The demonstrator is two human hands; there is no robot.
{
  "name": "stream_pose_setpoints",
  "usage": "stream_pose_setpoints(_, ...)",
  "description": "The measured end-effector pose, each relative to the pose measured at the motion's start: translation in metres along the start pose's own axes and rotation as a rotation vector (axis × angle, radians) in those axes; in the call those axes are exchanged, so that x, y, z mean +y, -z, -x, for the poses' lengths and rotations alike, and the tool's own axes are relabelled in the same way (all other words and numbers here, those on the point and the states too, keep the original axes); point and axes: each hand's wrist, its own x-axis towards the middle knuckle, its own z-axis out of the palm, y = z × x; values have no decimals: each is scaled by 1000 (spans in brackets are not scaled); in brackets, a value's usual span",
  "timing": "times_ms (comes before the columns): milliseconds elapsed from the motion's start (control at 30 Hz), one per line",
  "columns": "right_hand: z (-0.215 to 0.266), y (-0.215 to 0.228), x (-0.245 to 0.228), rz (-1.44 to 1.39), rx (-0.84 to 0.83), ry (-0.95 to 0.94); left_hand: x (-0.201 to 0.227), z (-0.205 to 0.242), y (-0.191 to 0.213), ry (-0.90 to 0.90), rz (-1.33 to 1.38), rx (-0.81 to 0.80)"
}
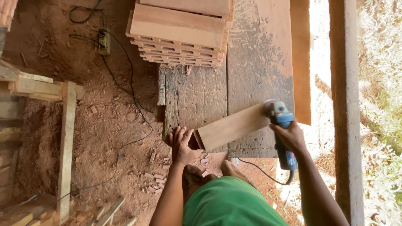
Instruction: Processing wooden blocks using an electric planer and an angle grinder for finishing.
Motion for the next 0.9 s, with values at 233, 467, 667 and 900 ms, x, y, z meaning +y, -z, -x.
stream_pose_setpoints(233, -9, 18, 51, -199, 189, -66, 17, -3, 14, 44, -48, -134)
stream_pose_setpoints(467, 39, 1, 32, -19, -42, -17, 25, -16, 18, -44, -153, -328)
stream_pose_setpoints(667, 37, -5, 28, 70, -100, 42, 42, -23, 30, 65, -139, -376)
stream_pose_setpoints(900, 50, -34, 16, 182, -207, 179, 48, -25, 34, 168, -68, -406)
